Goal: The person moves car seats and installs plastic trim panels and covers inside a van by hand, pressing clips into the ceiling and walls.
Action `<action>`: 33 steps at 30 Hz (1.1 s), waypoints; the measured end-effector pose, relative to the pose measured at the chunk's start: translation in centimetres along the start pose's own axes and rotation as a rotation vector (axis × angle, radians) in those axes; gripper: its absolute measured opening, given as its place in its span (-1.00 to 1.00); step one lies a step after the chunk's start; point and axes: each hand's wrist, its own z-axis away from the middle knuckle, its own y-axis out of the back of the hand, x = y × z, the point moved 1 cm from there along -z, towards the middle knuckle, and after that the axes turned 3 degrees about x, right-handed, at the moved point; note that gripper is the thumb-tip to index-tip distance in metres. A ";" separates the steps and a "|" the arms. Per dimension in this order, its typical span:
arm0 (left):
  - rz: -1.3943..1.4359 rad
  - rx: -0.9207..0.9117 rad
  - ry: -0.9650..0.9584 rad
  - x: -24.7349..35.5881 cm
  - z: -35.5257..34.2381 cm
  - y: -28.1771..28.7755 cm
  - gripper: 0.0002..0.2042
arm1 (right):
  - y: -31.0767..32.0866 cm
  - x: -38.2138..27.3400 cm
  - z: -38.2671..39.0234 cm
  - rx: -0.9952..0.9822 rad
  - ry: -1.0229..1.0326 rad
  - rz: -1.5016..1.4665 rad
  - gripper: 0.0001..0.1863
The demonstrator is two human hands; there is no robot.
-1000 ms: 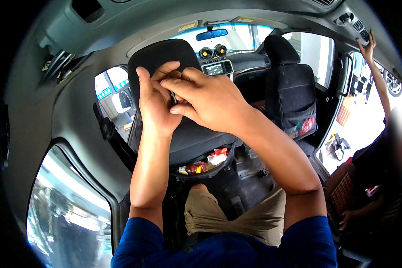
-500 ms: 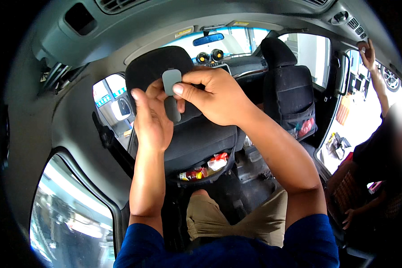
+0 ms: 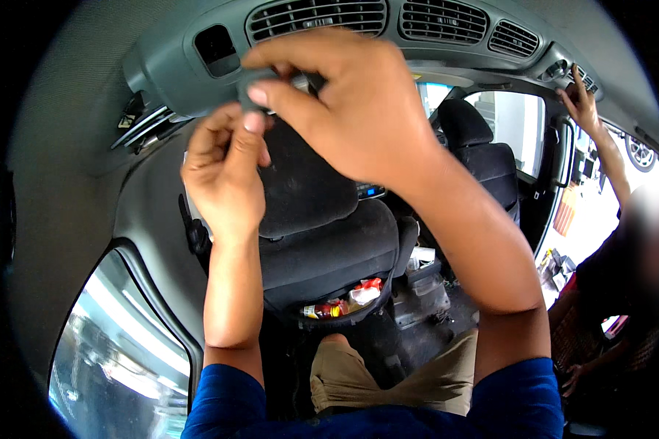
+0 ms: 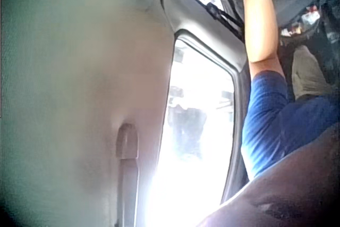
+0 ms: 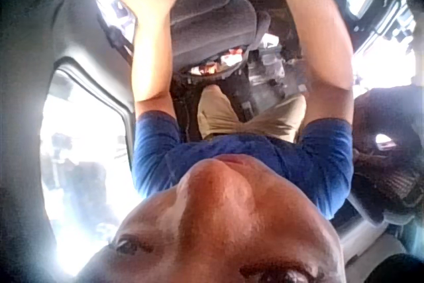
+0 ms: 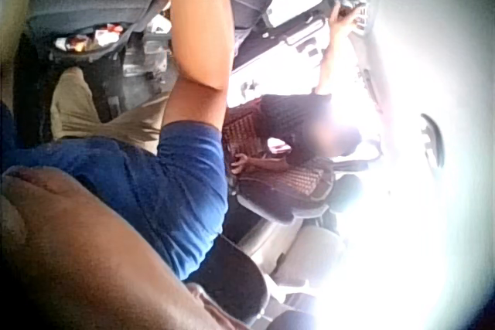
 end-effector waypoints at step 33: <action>-0.012 0.348 0.084 -0.6 -2.9 -2.4 -0.65 | -2.5 0.9 -4.7 0.200 0.417 0.262 -0.89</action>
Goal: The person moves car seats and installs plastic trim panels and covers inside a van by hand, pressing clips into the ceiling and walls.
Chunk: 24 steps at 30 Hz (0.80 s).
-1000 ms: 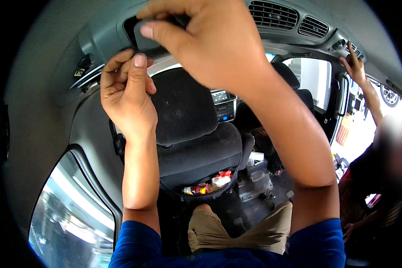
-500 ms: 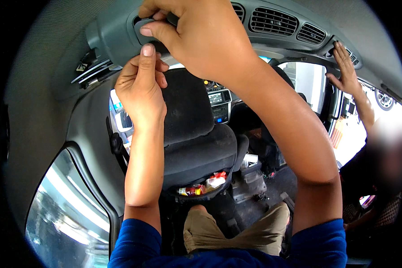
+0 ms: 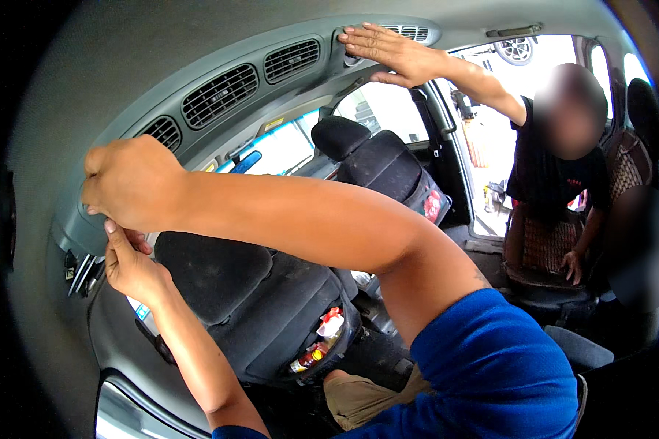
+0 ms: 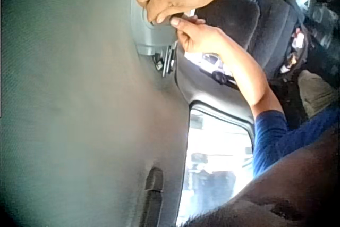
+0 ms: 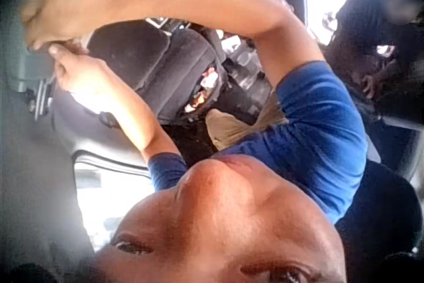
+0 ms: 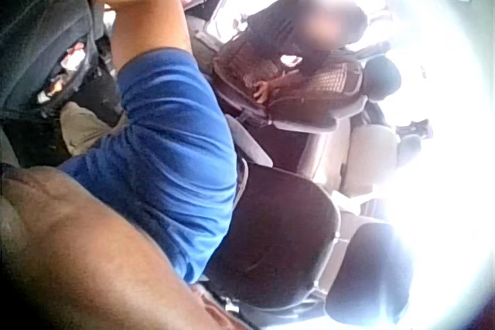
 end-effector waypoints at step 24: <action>0.202 -0.048 0.127 0.7 -0.5 0.2 -0.60 | 2.9 -3.2 -5.8 -0.427 -0.529 -0.129 -0.79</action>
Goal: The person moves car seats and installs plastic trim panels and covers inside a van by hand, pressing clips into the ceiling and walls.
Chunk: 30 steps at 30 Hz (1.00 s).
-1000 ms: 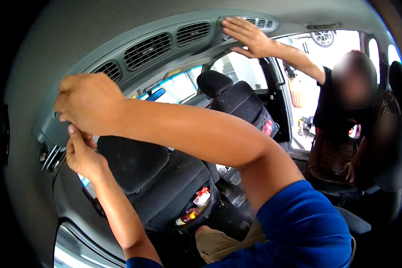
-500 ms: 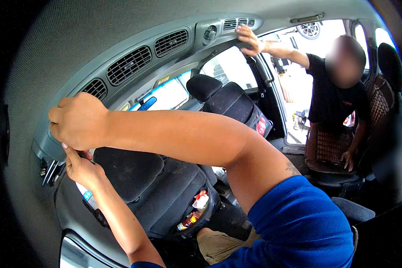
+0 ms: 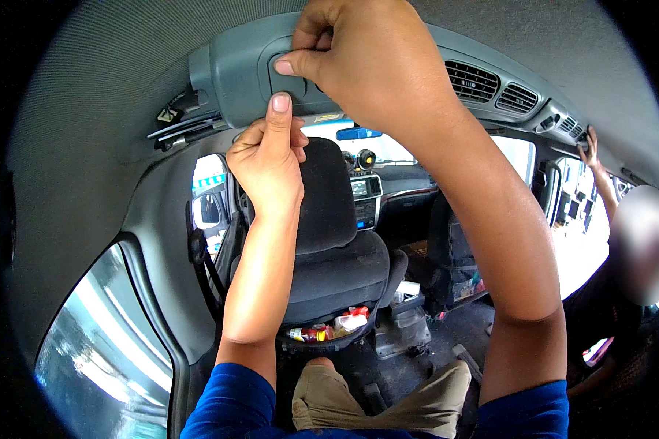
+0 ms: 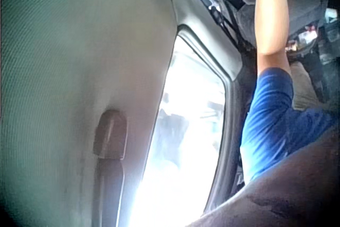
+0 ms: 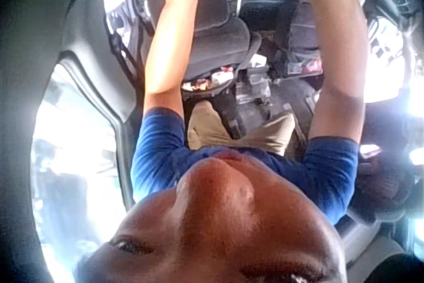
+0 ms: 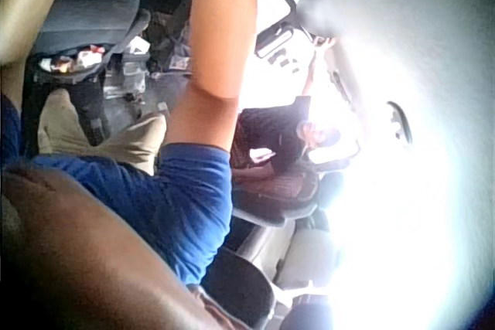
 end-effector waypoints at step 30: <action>-0.037 -0.119 0.030 2.4 2.3 0.0 -0.74 | -0.8 3.5 3.5 0.206 0.410 0.172 -0.79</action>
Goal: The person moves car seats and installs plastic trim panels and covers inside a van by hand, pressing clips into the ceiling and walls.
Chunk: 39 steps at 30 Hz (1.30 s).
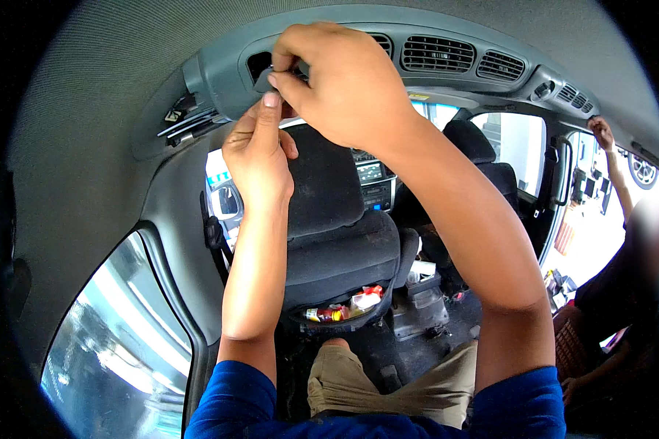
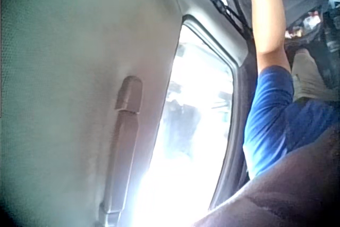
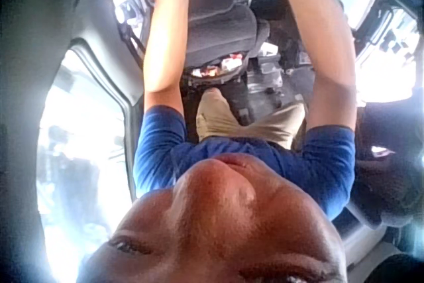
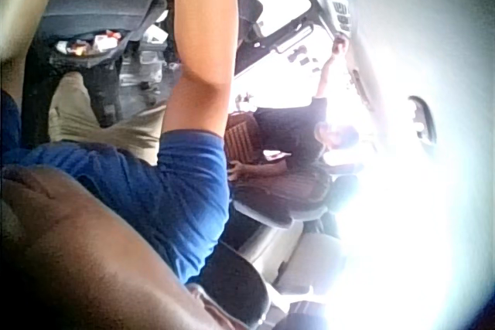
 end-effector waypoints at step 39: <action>-0.040 -0.068 -0.010 -1.6 -0.8 1.8 -0.76 | -0.8 -0.2 -1.0 -0.030 -0.259 -0.275 -0.87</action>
